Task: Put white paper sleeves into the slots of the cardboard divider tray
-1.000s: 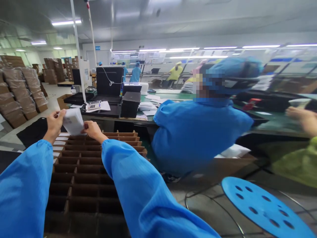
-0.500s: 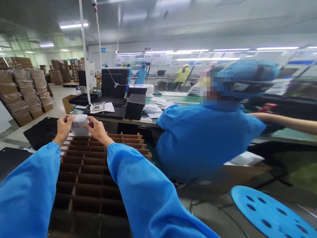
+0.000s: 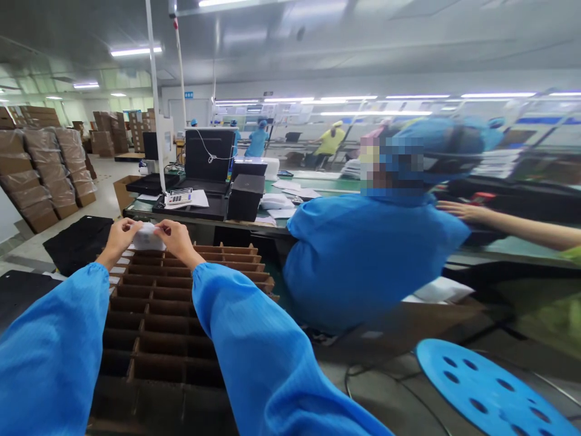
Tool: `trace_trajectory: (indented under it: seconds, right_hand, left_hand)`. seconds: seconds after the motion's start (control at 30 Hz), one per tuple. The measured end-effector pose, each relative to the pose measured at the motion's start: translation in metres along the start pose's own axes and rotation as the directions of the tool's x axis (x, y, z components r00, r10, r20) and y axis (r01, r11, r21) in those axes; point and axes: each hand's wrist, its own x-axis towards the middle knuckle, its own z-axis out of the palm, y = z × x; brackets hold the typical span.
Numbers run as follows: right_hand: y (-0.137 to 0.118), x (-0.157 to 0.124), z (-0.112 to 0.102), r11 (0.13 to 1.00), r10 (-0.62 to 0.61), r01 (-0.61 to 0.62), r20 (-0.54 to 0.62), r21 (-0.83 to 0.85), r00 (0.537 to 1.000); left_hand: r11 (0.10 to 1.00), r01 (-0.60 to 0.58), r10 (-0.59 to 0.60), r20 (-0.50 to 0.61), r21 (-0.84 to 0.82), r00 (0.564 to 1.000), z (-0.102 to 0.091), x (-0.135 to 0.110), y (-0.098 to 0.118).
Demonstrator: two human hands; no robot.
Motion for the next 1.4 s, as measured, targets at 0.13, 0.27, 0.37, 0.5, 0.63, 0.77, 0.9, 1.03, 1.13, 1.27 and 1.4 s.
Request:
trace_trajectory:
  seconds: [0.13,0.27,0.37,0.5,0.63,0.77,0.9,1.03,1.13,1.27,1.4]
  right_hand:
    - [0.014,-0.006,0.006,0.999,0.023,-0.022,0.023,-0.025,0.999]
    - [0.021,-0.008,0.011,0.996,0.019,-0.017,0.022,-0.087,1.0]
    - [0.021,-0.007,0.012,0.991,0.007,-0.002,0.039,-0.137,0.999]
    - [0.025,-0.009,0.011,0.979,0.004,0.008,0.058,-0.204,0.998]
    - [0.031,-0.013,0.012,0.962,0.014,0.01,0.087,-0.273,0.996]
    - [0.03,-0.018,0.011,0.952,-0.003,0.045,0.136,-0.304,0.991]
    - [0.021,-0.021,0.009,0.933,-0.01,0.071,0.172,-0.354,0.985]
    - [0.017,-0.021,0.005,0.917,0.051,0.073,0.297,-0.391,0.954]
    - [0.016,-0.019,0.003,0.917,0.094,0.056,0.348,-0.396,0.933]
    - [0.012,-0.018,0.001,0.904,0.081,0.085,0.364,-0.419,0.928]
    - [-0.005,-0.014,-0.008,0.878,0.083,0.108,0.369,-0.467,0.926]
  left_hand:
    - [0.996,0.003,-0.007,0.035,0.088,0.999,0.006,-0.006,-0.008]
    - [0.981,-0.002,-0.005,0.035,0.193,0.999,0.01,-0.011,-0.009]
    - [0.975,-0.02,0.0,0.09,0.22,0.996,0.006,-0.011,-0.007]
    - [0.975,-0.064,0.02,0.201,0.213,0.979,-0.005,-0.008,-0.004]
    - [0.96,-0.087,0.003,0.302,0.266,0.953,-0.008,-0.007,-0.007]
    - [0.927,-0.082,-0.052,0.342,0.367,0.938,-0.006,-0.01,-0.009]
    - [0.864,-0.088,-0.097,0.334,0.496,0.938,-0.006,-0.01,-0.007]
    - [0.783,-0.154,-0.092,0.357,0.603,0.929,-0.004,-0.008,-0.002]
    - [0.722,-0.258,-0.03,0.402,0.642,0.915,-0.002,-0.01,0.006]
    - [0.651,-0.432,0.096,0.497,0.624,0.862,0.003,-0.017,0.019]
    - [0.618,-0.498,0.122,0.552,0.608,0.825,0.003,-0.018,0.024]
